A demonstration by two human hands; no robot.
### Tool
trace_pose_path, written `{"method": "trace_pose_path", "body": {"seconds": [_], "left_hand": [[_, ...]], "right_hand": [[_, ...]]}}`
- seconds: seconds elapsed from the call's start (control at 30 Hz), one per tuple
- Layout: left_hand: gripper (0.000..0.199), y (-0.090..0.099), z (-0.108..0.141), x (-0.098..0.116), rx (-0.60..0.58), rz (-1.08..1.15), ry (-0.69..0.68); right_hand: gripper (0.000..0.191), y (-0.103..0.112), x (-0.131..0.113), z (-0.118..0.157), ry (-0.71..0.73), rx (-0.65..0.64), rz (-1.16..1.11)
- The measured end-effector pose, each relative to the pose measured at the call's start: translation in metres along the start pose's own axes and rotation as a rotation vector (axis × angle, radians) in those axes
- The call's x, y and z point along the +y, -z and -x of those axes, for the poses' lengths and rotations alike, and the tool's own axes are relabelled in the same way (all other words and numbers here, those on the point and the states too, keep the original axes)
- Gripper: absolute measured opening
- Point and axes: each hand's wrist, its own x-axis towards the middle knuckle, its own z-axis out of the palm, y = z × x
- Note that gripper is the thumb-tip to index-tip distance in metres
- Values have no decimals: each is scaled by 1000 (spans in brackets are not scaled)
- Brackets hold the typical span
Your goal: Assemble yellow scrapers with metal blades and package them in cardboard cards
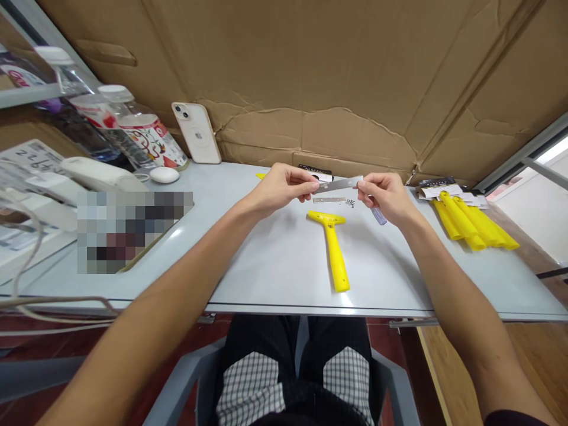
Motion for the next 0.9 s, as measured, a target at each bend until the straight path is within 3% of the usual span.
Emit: {"method": "trace_pose_path", "body": {"seconds": [0.27,0.47,0.57,0.73,0.9], "left_hand": [[30,1,-4,-11,-66,-40,0],[28,0,-11,-29,-116,-121,32],[31,2,-13,-37,-140,-202,62],[27,1,-16,-50,-274,-325,84],[24,-4,-16,-53,-303,-270,83]], "right_hand": [[31,-2,-4,1,-93,-34,41],[28,-4,-7,3,-232,-132,178],[29,-2,-4,1,-247,-65,187],[29,7,9,-7,-210,82,18],[29,9,13,-9,-247,80,-74]]}}
